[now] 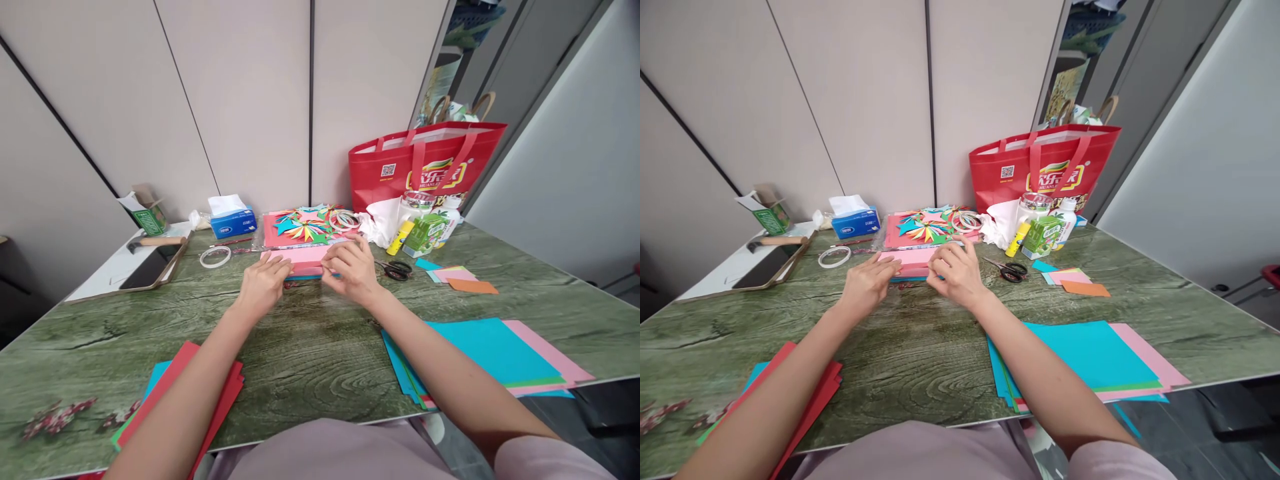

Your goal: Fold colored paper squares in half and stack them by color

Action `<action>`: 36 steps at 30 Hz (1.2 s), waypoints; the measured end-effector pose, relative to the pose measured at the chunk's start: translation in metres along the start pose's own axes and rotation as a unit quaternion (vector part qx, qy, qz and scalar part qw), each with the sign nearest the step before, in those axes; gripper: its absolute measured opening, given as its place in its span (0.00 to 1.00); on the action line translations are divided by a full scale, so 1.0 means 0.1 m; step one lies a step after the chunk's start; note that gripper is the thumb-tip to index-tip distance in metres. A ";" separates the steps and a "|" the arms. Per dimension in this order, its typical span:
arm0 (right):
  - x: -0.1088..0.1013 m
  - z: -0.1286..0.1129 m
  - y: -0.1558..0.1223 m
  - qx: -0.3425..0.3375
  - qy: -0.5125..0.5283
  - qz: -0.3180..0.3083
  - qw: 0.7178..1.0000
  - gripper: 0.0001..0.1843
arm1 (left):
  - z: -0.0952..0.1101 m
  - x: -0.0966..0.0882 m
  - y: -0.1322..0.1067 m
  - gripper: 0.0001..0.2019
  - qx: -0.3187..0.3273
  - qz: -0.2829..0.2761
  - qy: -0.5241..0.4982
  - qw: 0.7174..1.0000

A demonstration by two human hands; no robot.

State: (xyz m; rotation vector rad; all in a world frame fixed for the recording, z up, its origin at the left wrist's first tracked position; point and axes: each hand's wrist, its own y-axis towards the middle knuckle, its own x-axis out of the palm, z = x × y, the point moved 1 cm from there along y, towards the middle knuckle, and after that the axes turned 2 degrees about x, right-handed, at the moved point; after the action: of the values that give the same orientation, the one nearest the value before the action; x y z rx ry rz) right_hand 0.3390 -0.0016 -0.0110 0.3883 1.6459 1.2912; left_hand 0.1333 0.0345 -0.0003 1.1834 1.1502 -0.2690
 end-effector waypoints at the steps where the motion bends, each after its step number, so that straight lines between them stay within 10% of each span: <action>1: -0.01 0.03 0.00 0.011 -0.002 0.011 1.000 0.05 | -0.01 0.00 -0.01 0.17 -0.008 0.009 -0.004 1.000; 10: 0.01 0.00 0.02 0.070 0.081 -0.006 0.994 0.21 | 0.00 -0.03 -0.02 0.15 -0.015 0.052 -0.044 0.998; 14: 0.07 -0.10 0.01 0.096 0.170 -0.001 0.981 0.05 | 0.08 -0.03 -0.01 0.15 0.001 0.040 -0.079 0.996; 24: -0.03 0.05 0.02 0.302 0.139 0.072 0.940 0.11 | -0.13 -0.04 -0.07 0.09 -0.146 0.110 -0.126 0.975; 27: -0.02 0.18 -0.01 0.392 0.108 0.117 0.906 0.14 | -0.15 -0.09 -0.05 0.11 -0.240 0.155 -0.186 0.940; 33: 0.19 -0.04 -0.02 0.363 0.236 -0.043 0.901 0.16 | 0.01 -0.05 0.06 0.18 -0.302 0.018 -0.464 0.832; 36: 0.25 -0.11 -0.05 0.352 0.228 -0.122 0.899 0.18 | -0.05 -0.02 0.06 0.11 -0.353 0.054 -0.469 0.808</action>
State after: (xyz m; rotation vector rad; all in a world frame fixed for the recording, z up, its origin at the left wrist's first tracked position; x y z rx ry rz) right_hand 0.3195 0.0081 -0.0281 0.2965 2.4679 0.5761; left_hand 0.1338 0.0407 0.0051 0.3202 0.2258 -0.2545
